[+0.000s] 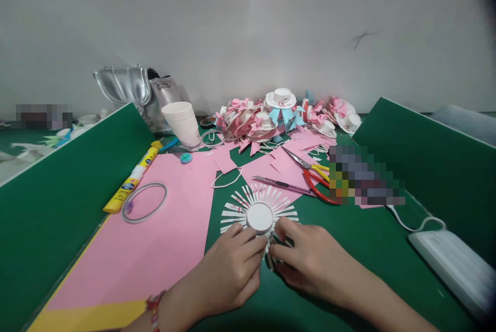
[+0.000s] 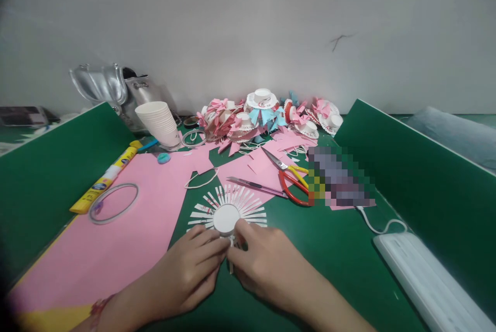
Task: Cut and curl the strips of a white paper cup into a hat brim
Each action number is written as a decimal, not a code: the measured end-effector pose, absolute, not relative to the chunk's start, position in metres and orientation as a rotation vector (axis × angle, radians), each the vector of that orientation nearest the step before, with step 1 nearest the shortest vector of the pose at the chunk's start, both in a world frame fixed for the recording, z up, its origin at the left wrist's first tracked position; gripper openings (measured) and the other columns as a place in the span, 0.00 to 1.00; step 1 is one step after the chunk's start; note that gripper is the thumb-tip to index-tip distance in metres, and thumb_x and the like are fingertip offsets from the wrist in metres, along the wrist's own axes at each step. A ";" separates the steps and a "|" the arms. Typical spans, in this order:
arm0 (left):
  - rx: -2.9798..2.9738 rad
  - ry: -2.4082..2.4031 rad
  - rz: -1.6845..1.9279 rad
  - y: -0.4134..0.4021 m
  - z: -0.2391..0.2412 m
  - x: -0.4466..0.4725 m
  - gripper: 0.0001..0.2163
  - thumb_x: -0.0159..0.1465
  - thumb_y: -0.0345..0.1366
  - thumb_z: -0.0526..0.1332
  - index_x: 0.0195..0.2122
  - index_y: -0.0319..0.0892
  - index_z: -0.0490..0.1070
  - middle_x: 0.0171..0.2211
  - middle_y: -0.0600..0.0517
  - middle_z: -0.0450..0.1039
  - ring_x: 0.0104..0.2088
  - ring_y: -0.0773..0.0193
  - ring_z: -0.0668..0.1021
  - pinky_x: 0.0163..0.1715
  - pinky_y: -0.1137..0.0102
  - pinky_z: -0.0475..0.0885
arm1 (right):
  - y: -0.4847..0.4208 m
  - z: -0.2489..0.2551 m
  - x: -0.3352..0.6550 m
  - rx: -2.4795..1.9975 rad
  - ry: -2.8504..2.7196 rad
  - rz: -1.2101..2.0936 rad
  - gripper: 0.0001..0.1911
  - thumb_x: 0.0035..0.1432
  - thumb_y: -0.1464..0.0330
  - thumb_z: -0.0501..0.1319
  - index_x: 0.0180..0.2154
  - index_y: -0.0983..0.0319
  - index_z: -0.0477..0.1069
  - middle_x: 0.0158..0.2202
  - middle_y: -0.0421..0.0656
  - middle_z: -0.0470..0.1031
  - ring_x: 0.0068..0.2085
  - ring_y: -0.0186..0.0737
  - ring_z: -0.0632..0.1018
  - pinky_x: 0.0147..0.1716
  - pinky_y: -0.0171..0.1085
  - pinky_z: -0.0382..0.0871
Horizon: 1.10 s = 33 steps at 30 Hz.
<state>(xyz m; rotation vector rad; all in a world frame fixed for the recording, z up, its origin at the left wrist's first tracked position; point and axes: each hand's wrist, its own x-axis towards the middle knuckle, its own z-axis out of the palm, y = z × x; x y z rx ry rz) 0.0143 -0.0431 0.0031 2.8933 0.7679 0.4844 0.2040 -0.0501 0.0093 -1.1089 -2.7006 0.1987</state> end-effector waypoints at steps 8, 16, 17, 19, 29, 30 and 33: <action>2.875 0.765 0.497 -0.043 0.002 0.013 0.08 0.57 0.27 0.52 0.34 0.39 0.69 0.33 0.46 0.73 0.35 0.59 0.72 0.36 0.65 0.64 | -0.048 0.007 0.210 -1.072 -2.671 0.280 0.08 0.55 0.72 0.53 0.32 0.58 0.70 0.42 0.44 0.64 0.33 0.34 0.69 0.26 0.31 0.57; 2.863 0.769 0.516 -0.043 0.001 0.011 0.09 0.58 0.26 0.51 0.36 0.38 0.69 0.35 0.45 0.73 0.37 0.59 0.72 0.36 0.66 0.63 | -0.051 0.018 0.212 -1.057 -2.736 0.589 0.11 0.50 0.74 0.54 0.34 0.55 0.70 0.45 0.41 0.63 0.37 0.36 0.70 0.34 0.34 0.61; 2.862 0.766 0.515 -0.043 0.001 0.011 0.09 0.58 0.26 0.51 0.36 0.38 0.69 0.35 0.45 0.73 0.37 0.59 0.72 0.36 0.66 0.63 | -0.051 0.019 0.212 -1.056 -2.740 0.599 0.11 0.50 0.74 0.54 0.34 0.55 0.70 0.44 0.41 0.63 0.37 0.36 0.70 0.34 0.34 0.61; 2.862 0.758 0.505 -0.043 0.001 0.011 0.09 0.58 0.26 0.51 0.36 0.39 0.69 0.35 0.45 0.73 0.37 0.59 0.72 0.36 0.66 0.63 | -0.050 0.019 0.213 -1.067 -2.737 0.606 0.09 0.50 0.73 0.55 0.32 0.56 0.70 0.43 0.41 0.63 0.37 0.36 0.70 0.34 0.34 0.61; 2.894 0.707 0.495 -0.043 0.000 0.011 0.09 0.58 0.26 0.51 0.37 0.38 0.68 0.34 0.45 0.73 0.35 0.59 0.71 0.36 0.65 0.63 | -0.054 0.010 0.201 -1.506 -2.546 0.552 0.05 0.48 0.73 0.54 0.30 0.58 0.63 0.33 0.38 0.65 0.26 0.33 0.69 0.20 0.31 0.50; 2.893 0.691 0.496 -0.042 0.000 0.011 0.09 0.58 0.25 0.51 0.37 0.37 0.68 0.34 0.45 0.73 0.35 0.59 0.71 0.35 0.65 0.63 | -0.055 0.008 0.199 -1.566 -2.522 0.535 0.06 0.48 0.74 0.54 0.30 0.58 0.63 0.32 0.38 0.65 0.25 0.33 0.69 0.20 0.32 0.48; 2.881 0.651 0.487 -0.041 0.000 0.010 0.10 0.59 0.25 0.51 0.38 0.38 0.68 0.35 0.45 0.73 0.33 0.60 0.71 0.34 0.65 0.63 | -0.058 0.005 0.197 -1.666 -2.478 0.477 0.07 0.50 0.75 0.53 0.31 0.58 0.62 0.32 0.38 0.66 0.24 0.33 0.69 0.19 0.32 0.46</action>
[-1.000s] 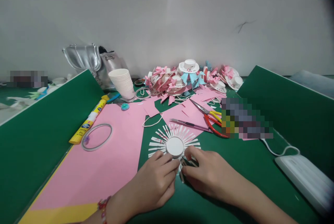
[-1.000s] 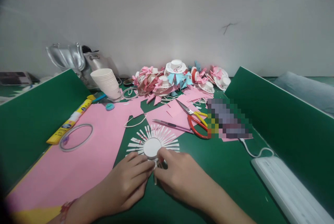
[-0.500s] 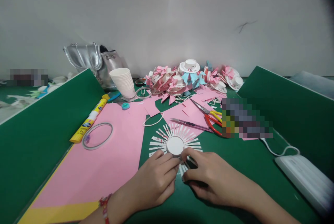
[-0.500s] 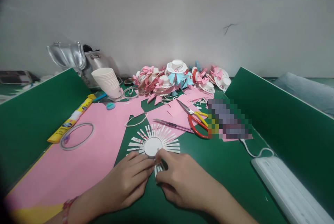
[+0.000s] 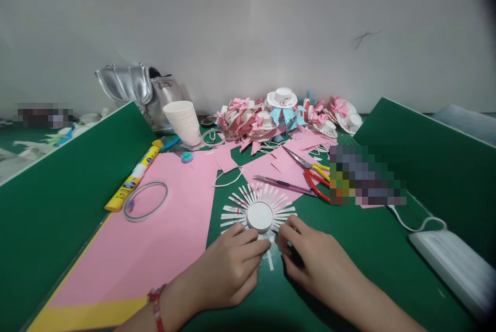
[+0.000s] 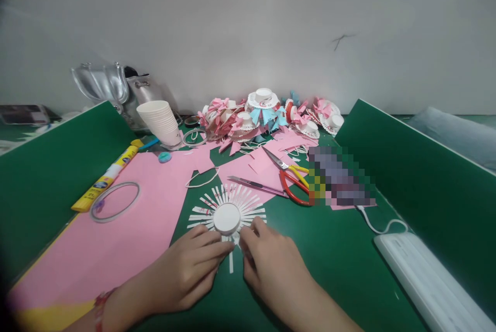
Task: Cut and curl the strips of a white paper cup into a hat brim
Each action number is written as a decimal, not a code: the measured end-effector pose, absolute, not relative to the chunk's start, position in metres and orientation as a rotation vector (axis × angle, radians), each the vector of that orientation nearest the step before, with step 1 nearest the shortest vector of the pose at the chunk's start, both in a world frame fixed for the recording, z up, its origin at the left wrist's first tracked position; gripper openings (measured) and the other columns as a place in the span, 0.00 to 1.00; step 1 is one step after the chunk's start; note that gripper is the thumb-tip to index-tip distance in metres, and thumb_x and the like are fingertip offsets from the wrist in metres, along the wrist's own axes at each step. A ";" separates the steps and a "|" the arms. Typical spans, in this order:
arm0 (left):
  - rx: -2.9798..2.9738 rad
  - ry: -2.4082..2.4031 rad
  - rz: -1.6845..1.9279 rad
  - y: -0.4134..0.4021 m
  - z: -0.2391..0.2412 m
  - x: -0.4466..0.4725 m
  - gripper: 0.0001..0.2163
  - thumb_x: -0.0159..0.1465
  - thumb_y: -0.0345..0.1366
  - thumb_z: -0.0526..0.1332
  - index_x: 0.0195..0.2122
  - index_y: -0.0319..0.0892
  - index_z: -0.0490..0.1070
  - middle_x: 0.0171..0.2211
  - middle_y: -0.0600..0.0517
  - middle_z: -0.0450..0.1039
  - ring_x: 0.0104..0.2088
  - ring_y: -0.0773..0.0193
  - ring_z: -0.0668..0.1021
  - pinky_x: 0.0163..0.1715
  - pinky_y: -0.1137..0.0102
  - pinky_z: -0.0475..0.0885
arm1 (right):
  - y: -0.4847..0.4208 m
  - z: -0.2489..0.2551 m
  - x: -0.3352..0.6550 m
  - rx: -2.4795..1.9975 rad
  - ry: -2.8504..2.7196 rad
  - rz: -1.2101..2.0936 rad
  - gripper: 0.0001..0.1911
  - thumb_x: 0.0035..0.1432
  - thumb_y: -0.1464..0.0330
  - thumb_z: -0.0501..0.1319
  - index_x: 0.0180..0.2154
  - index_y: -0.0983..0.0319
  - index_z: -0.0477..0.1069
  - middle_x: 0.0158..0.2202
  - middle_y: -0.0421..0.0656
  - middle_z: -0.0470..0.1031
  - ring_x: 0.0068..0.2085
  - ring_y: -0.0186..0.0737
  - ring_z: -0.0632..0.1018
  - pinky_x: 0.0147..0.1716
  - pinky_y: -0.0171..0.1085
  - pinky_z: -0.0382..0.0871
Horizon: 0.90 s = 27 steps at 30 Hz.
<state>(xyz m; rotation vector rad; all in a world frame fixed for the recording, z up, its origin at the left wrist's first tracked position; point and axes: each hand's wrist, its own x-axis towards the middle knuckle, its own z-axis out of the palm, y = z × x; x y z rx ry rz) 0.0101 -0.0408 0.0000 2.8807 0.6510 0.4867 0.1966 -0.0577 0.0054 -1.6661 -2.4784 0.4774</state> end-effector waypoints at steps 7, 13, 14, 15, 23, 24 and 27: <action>2.833 0.660 0.489 -0.039 0.002 0.010 0.12 0.58 0.25 0.50 0.42 0.38 0.66 0.37 0.45 0.73 0.34 0.60 0.71 0.34 0.65 0.63 | -0.057 0.000 0.197 -1.797 -2.435 0.297 0.11 0.49 0.80 0.52 0.31 0.59 0.63 0.30 0.40 0.70 0.30 0.40 0.72 0.21 0.33 0.49; 2.818 0.647 0.462 -0.038 0.003 0.009 0.12 0.59 0.25 0.50 0.42 0.38 0.66 0.39 0.45 0.73 0.33 0.60 0.71 0.34 0.65 0.63 | -0.054 -0.003 0.198 -1.754 -2.407 0.309 0.13 0.45 0.82 0.50 0.29 0.59 0.60 0.27 0.40 0.69 0.28 0.39 0.70 0.22 0.34 0.50; 2.821 0.639 0.461 -0.038 0.004 0.009 0.11 0.59 0.25 0.50 0.41 0.38 0.67 0.39 0.45 0.73 0.33 0.60 0.71 0.34 0.65 0.63 | -0.054 -0.003 0.198 -1.749 -2.393 0.324 0.13 0.45 0.83 0.50 0.29 0.60 0.60 0.27 0.40 0.68 0.27 0.39 0.69 0.22 0.34 0.51; 2.824 0.632 0.459 -0.038 0.004 0.008 0.11 0.59 0.25 0.50 0.40 0.38 0.67 0.40 0.45 0.73 0.33 0.60 0.71 0.34 0.65 0.63 | -0.054 -0.003 0.198 -1.741 -2.378 0.342 0.13 0.44 0.83 0.49 0.28 0.60 0.59 0.26 0.40 0.68 0.26 0.38 0.68 0.23 0.34 0.51; 2.805 0.659 0.440 -0.039 0.003 0.009 0.11 0.58 0.25 0.50 0.41 0.37 0.67 0.40 0.47 0.73 0.33 0.61 0.70 0.34 0.65 0.62 | -0.052 -0.003 0.200 -1.587 -2.097 0.677 0.12 0.43 0.82 0.50 0.26 0.59 0.55 0.25 0.37 0.62 0.24 0.33 0.64 0.24 0.31 0.55; 2.803 0.664 0.441 -0.039 0.003 0.009 0.11 0.58 0.25 0.50 0.41 0.37 0.67 0.40 0.47 0.73 0.33 0.61 0.70 0.34 0.65 0.62 | -0.051 -0.002 0.201 -1.541 -2.056 0.716 0.12 0.43 0.82 0.50 0.26 0.60 0.55 0.25 0.37 0.61 0.25 0.33 0.65 0.24 0.30 0.56; 2.809 0.667 0.446 -0.039 0.003 0.009 0.12 0.58 0.25 0.50 0.42 0.38 0.66 0.40 0.46 0.73 0.34 0.61 0.70 0.34 0.65 0.62 | -0.050 0.000 0.203 -1.393 -2.011 0.828 0.13 0.44 0.84 0.49 0.28 0.60 0.58 0.27 0.38 0.62 0.27 0.32 0.66 0.26 0.30 0.59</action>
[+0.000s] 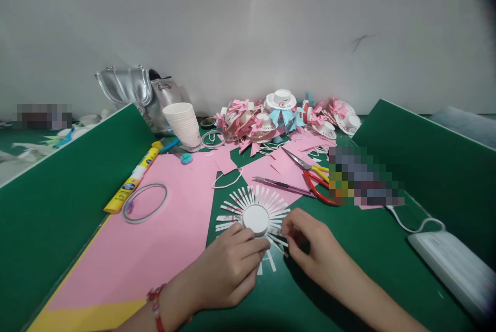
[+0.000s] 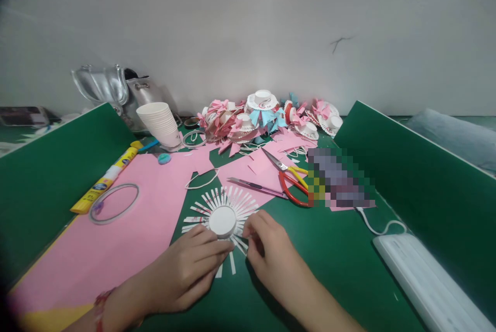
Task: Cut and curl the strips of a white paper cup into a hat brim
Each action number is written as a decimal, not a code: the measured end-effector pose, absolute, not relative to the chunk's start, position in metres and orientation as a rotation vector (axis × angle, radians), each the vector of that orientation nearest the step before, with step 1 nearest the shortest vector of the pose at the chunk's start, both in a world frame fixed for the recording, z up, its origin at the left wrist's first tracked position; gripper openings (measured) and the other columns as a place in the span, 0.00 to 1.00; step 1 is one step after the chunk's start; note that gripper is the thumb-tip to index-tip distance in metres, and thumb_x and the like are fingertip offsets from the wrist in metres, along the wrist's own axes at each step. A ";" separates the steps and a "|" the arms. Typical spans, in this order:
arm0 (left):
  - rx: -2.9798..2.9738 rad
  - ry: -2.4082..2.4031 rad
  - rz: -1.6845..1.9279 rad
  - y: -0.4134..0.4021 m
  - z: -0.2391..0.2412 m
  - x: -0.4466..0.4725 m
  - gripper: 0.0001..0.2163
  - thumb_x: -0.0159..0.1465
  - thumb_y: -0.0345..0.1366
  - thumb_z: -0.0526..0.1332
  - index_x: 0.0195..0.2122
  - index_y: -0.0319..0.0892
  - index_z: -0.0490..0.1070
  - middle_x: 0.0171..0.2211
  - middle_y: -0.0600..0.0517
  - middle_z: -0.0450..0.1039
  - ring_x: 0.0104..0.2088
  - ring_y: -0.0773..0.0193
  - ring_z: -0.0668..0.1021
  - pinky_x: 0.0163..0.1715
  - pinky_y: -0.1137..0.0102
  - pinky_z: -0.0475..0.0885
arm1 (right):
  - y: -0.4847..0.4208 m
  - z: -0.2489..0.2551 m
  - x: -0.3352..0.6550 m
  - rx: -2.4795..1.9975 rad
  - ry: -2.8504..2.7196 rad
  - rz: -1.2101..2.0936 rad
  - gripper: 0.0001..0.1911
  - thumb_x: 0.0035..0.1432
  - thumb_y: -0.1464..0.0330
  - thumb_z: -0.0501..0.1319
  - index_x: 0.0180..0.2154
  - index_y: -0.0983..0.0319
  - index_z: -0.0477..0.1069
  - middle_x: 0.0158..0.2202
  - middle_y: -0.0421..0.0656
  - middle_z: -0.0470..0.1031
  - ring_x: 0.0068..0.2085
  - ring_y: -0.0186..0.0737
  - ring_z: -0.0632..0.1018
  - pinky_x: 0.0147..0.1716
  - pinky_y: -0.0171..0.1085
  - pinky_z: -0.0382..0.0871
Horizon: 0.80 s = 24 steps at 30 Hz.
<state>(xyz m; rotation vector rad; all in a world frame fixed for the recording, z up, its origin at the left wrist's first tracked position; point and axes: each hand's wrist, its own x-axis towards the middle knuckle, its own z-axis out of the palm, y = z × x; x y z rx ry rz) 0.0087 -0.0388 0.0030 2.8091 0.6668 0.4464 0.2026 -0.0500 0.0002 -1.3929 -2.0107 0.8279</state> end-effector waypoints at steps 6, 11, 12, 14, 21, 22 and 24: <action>2.815 0.661 0.432 -0.039 0.003 0.008 0.13 0.58 0.26 0.51 0.44 0.38 0.65 0.40 0.45 0.73 0.34 0.60 0.71 0.36 0.64 0.63 | -0.056 0.007 0.198 -1.313 -2.050 1.015 0.13 0.45 0.83 0.51 0.29 0.60 0.61 0.30 0.39 0.62 0.30 0.33 0.67 0.29 0.30 0.62; 2.813 0.663 0.429 -0.039 0.003 0.009 0.12 0.58 0.25 0.50 0.43 0.38 0.65 0.40 0.46 0.73 0.35 0.60 0.71 0.36 0.64 0.63 | -0.060 0.000 0.193 -1.377 -2.034 0.924 0.14 0.41 0.84 0.52 0.28 0.61 0.61 0.33 0.40 0.63 0.31 0.33 0.68 0.31 0.31 0.62; 2.814 0.663 0.436 -0.039 0.003 0.009 0.12 0.58 0.25 0.50 0.43 0.38 0.66 0.40 0.46 0.73 0.35 0.60 0.71 0.36 0.65 0.63 | -0.060 -0.003 0.193 -1.401 -2.040 0.878 0.14 0.41 0.85 0.51 0.28 0.61 0.61 0.32 0.40 0.63 0.30 0.33 0.68 0.30 0.31 0.62; 2.815 0.661 0.451 -0.039 0.004 0.009 0.12 0.58 0.25 0.50 0.43 0.38 0.65 0.40 0.46 0.73 0.35 0.60 0.71 0.36 0.65 0.63 | -0.060 -0.009 0.192 -1.465 -2.064 0.777 0.14 0.41 0.85 0.50 0.27 0.61 0.60 0.29 0.40 0.63 0.28 0.34 0.67 0.28 0.31 0.60; 2.800 0.656 0.450 -0.039 0.005 0.009 0.12 0.58 0.25 0.50 0.42 0.37 0.65 0.41 0.47 0.73 0.34 0.61 0.70 0.36 0.65 0.62 | -0.059 -0.009 0.187 -1.658 -2.206 0.564 0.16 0.41 0.86 0.46 0.27 0.61 0.61 0.27 0.41 0.66 0.26 0.35 0.66 0.25 0.32 0.55; 2.798 0.654 0.454 -0.039 0.005 0.009 0.12 0.58 0.25 0.50 0.42 0.37 0.65 0.41 0.47 0.73 0.34 0.60 0.70 0.36 0.65 0.62 | -0.059 -0.008 0.187 -1.674 -2.228 0.540 0.17 0.41 0.86 0.46 0.28 0.61 0.61 0.27 0.41 0.66 0.26 0.36 0.67 0.25 0.32 0.55; 2.796 0.655 0.453 -0.038 0.005 0.009 0.12 0.58 0.25 0.50 0.42 0.38 0.66 0.41 0.47 0.73 0.34 0.60 0.70 0.36 0.65 0.62 | -0.057 -0.007 0.188 -1.668 -2.275 0.505 0.18 0.39 0.87 0.46 0.28 0.61 0.60 0.27 0.41 0.66 0.27 0.36 0.67 0.25 0.32 0.54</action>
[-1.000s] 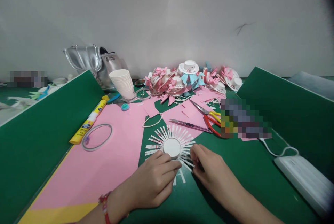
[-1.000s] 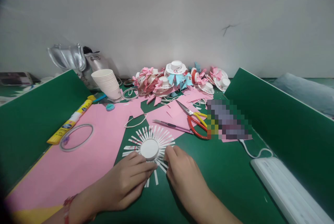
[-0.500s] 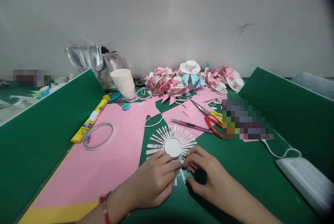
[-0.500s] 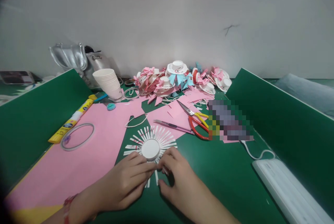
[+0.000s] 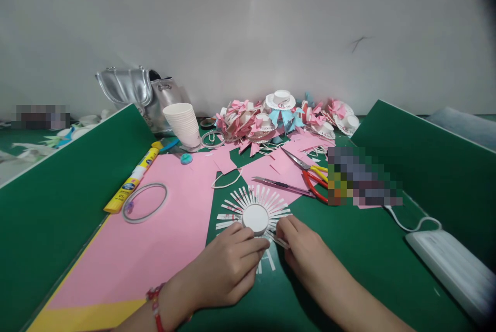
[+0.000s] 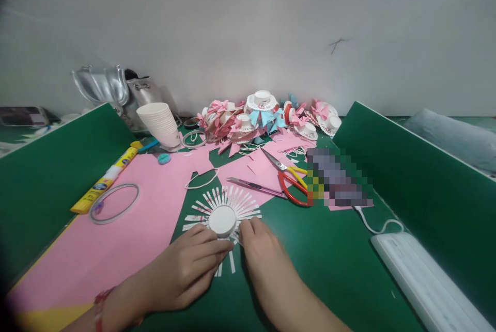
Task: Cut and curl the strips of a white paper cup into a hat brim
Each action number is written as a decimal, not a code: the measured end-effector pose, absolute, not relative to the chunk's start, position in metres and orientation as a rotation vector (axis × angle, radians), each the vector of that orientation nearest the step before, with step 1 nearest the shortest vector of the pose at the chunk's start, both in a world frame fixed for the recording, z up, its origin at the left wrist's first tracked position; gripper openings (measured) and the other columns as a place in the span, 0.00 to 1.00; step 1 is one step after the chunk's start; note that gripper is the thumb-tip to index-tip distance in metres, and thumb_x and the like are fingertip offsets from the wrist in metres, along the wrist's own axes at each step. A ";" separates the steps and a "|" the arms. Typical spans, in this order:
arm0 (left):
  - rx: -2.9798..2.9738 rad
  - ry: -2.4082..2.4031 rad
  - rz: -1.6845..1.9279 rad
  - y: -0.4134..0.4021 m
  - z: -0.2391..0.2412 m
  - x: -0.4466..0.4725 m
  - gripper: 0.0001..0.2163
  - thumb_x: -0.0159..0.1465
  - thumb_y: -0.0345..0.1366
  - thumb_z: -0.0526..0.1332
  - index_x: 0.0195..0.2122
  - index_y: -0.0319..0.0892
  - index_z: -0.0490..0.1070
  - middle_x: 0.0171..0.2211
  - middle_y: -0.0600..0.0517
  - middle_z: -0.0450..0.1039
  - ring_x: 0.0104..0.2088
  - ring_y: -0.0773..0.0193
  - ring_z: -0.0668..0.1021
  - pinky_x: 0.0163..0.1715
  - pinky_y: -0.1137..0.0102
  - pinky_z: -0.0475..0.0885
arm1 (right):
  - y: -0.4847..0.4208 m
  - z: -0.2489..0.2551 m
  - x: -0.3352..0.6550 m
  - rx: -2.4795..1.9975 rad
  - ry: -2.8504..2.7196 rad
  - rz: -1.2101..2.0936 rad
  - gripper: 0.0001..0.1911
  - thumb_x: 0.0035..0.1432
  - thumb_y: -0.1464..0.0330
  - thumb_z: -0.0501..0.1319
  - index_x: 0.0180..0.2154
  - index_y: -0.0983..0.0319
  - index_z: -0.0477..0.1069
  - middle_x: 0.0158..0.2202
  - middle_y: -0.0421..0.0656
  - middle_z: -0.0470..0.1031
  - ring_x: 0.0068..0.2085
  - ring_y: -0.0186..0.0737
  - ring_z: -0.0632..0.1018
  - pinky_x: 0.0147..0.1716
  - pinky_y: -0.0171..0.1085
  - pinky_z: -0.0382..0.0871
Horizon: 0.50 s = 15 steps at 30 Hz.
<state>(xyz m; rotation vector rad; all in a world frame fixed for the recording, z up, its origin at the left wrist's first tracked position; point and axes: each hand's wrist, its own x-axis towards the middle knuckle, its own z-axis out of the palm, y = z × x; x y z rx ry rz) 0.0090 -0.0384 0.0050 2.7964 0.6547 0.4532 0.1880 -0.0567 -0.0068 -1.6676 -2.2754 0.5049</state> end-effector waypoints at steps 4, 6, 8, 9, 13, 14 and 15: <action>2.804 0.652 0.442 -0.038 0.006 0.009 0.12 0.58 0.24 0.50 0.41 0.38 0.66 0.40 0.47 0.73 0.34 0.61 0.70 0.36 0.65 0.62 | -0.049 -0.007 0.193 -1.617 -2.352 0.512 0.17 0.39 0.86 0.47 0.29 0.61 0.59 0.27 0.41 0.66 0.27 0.36 0.65 0.24 0.31 0.53; 2.806 0.642 0.436 -0.038 0.007 0.008 0.11 0.58 0.24 0.50 0.40 0.38 0.66 0.41 0.47 0.73 0.34 0.61 0.70 0.36 0.65 0.61 | -0.045 -0.006 0.194 -1.631 -2.361 0.521 0.16 0.39 0.86 0.47 0.29 0.61 0.59 0.27 0.41 0.66 0.27 0.36 0.65 0.24 0.31 0.52; 2.814 0.643 0.428 -0.038 0.007 0.008 0.11 0.58 0.25 0.50 0.39 0.38 0.67 0.41 0.47 0.73 0.35 0.61 0.70 0.36 0.65 0.61 | -0.042 -0.004 0.195 -1.637 -2.364 0.522 0.17 0.39 0.86 0.47 0.28 0.61 0.58 0.27 0.41 0.66 0.26 0.35 0.66 0.24 0.31 0.52; 2.822 0.647 0.425 -0.038 0.007 0.008 0.10 0.58 0.25 0.50 0.39 0.39 0.67 0.40 0.47 0.73 0.34 0.61 0.70 0.36 0.65 0.61 | -0.041 -0.003 0.195 -1.631 -2.370 0.511 0.17 0.39 0.86 0.47 0.28 0.61 0.58 0.27 0.41 0.66 0.26 0.35 0.66 0.23 0.31 0.52; 2.865 0.669 0.420 -0.038 0.005 0.009 0.09 0.59 0.27 0.51 0.38 0.40 0.67 0.39 0.47 0.73 0.34 0.61 0.70 0.36 0.66 0.61 | -0.041 0.002 0.196 -1.621 -2.456 0.332 0.17 0.39 0.86 0.48 0.27 0.60 0.58 0.26 0.41 0.68 0.27 0.37 0.69 0.23 0.32 0.52; 2.874 0.675 0.414 -0.039 0.005 0.009 0.09 0.59 0.27 0.52 0.38 0.40 0.67 0.39 0.47 0.73 0.33 0.62 0.70 0.36 0.66 0.61 | -0.042 0.004 0.197 -1.627 -2.488 0.263 0.16 0.40 0.86 0.48 0.27 0.60 0.58 0.25 0.40 0.69 0.26 0.38 0.69 0.23 0.32 0.51; 2.880 0.680 0.407 -0.039 0.005 0.009 0.09 0.59 0.27 0.52 0.38 0.40 0.67 0.39 0.47 0.73 0.33 0.62 0.70 0.35 0.66 0.61 | -0.044 0.005 0.197 -1.632 -2.520 0.194 0.16 0.40 0.86 0.49 0.27 0.60 0.57 0.24 0.40 0.69 0.25 0.38 0.70 0.22 0.33 0.50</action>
